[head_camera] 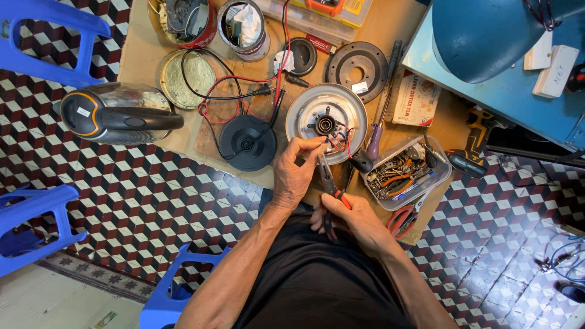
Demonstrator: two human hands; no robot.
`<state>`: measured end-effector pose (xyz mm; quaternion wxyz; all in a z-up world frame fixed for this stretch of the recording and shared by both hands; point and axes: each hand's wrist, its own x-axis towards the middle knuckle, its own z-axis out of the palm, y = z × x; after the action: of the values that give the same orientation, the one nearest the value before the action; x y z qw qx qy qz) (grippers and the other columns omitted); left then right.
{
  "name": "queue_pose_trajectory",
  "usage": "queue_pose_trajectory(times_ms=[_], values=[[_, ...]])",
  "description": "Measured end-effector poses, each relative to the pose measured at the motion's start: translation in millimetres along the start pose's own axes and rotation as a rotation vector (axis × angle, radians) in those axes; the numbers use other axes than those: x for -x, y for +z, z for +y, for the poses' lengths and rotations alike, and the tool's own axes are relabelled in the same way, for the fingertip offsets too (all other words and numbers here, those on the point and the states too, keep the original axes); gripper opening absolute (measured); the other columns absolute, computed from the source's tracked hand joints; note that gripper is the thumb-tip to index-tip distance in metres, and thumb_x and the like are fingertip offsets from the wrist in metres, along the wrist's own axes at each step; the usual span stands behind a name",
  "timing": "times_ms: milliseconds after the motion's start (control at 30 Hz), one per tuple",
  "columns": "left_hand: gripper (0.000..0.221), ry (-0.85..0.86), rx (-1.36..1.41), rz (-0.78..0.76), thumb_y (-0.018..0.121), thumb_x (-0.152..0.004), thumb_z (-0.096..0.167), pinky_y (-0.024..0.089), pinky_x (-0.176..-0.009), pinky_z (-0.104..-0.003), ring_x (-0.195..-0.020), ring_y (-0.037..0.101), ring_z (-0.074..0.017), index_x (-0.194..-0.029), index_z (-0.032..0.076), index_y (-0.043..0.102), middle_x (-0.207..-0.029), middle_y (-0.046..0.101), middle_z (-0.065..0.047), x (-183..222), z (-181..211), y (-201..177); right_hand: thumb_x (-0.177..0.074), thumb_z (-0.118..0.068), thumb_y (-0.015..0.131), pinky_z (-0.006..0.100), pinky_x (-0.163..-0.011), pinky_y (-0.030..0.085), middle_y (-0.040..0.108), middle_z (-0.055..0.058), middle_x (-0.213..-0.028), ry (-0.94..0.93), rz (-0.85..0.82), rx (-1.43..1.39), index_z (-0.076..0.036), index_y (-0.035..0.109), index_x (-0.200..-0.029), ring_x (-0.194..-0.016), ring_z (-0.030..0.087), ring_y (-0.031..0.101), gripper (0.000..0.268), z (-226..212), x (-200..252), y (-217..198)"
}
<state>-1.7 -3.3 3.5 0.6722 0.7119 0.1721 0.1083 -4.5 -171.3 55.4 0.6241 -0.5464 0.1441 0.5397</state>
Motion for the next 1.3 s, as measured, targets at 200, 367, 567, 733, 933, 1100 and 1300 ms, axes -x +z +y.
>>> queue_pose_trajectory(times_ms=[200, 367, 567, 733, 933, 1100, 1300], values=[[0.015, -0.114, 0.060, 0.014, 0.075, -0.095, 0.014, 0.057, -0.079, -0.022, -0.089, 0.071, -0.0060, -0.103, 0.002, 0.070, -0.100, 0.079, -0.005, -1.3, -5.2, -6.7, -0.097, -0.044, 0.059, 0.029, -0.056, 0.046, 0.071, 0.007, -0.070, 0.104, 0.238, 0.544, -0.003, 0.075, -0.081, -0.059, 0.013, 0.059, 0.047, 14.5, 50.4, -74.4], [0.018, -0.126, 0.090, 0.008, 0.075, -0.097, 0.017, 0.055, -0.079, -0.022, -0.086, 0.068, -0.0059, -0.105, 0.001, 0.072, -0.096, 0.075, -0.004, -4.9, -9.6, -8.5, -0.101, -0.045, 0.058, 0.039, -0.061, 0.046, 0.076, 0.015, -0.074, 0.341, 0.543, 0.805, 0.000, 0.078, -0.089, -0.064, 0.024, 0.062, 0.050, 32.4, 38.9, -131.8], [0.026, -0.238, 0.230, 0.009, 0.073, -0.096, 0.019, 0.057, -0.078, -0.023, -0.084, 0.071, -0.0091, -0.111, -0.001, 0.065, -0.095, 0.076, -0.008, -13.9, -6.3, -14.8, -0.098, -0.034, 0.063, 0.054, -0.076, 0.053, 0.070, 0.022, -0.099, -0.131, 0.884, 1.361, -0.002, 0.072, -0.105, -0.090, 0.043, 0.067, 0.034, 27.5, 12.7, -132.6], [0.025, -0.335, 0.296, -0.025, 0.070, -0.095, 0.022, 0.059, -0.077, -0.025, -0.083, 0.072, -0.0109, -0.107, 0.000, 0.066, -0.097, 0.077, -0.009, -14.8, -9.1, -17.5, -0.100, -0.018, 0.065, 0.035, -0.080, 0.056, 0.074, 0.011, -0.099, -0.704, 0.841, 0.736, -0.004, 0.071, -0.112, -0.088, 0.021, 0.073, 0.019, 23.1, 14.5, -40.0], [0.032, -0.449, 0.255, -0.025, 0.076, -0.092, 0.029, 0.052, -0.065, -0.023, -0.071, 0.063, -0.0084, -0.103, -0.001, 0.070, -0.084, 0.068, -0.001, -10.5, -27.5, -20.8, -0.098, -0.018, 0.063, 0.025, -0.068, 0.057, 0.075, 0.007, -0.095, -0.625, 0.414, -0.042, 0.000, 0.062, -0.120, -0.077, 0.013, 0.070, 0.029, 3.9, -50.4, 44.4], [0.035, -0.548, 0.135, -0.156, 0.078, -0.092, 0.031, 0.046, -0.058, -0.023, -0.064, 0.055, -0.0069, -0.102, -0.002, 0.076, -0.077, 0.063, -0.003, -23.1, -38.1, -29.7, -0.098, -0.022, 0.065, 0.028, -0.060, 0.057, 0.072, 0.013, -0.086, -0.482, 0.537, -0.378, 0.004, 0.061, -0.110, -0.067, 0.018, 0.071, 0.029, 8.9, -71.7, 52.6], [0.030, -0.653, 0.197, -0.280, 0.076, -0.088, 0.029, 0.052, -0.056, -0.024, -0.066, 0.064, -0.0077, -0.098, 0.001, 0.073, -0.080, 0.070, -0.001, -35.5, -27.8, -41.6, -0.097, -0.027, 0.066, 0.025, -0.055, 0.054, 0.073, 0.011, -0.086, -0.455, 0.515, -0.625, 0.002, 0.067, -0.105, -0.064, 0.015, 0.068, 0.030, 24.4, -89.0, 59.4]])
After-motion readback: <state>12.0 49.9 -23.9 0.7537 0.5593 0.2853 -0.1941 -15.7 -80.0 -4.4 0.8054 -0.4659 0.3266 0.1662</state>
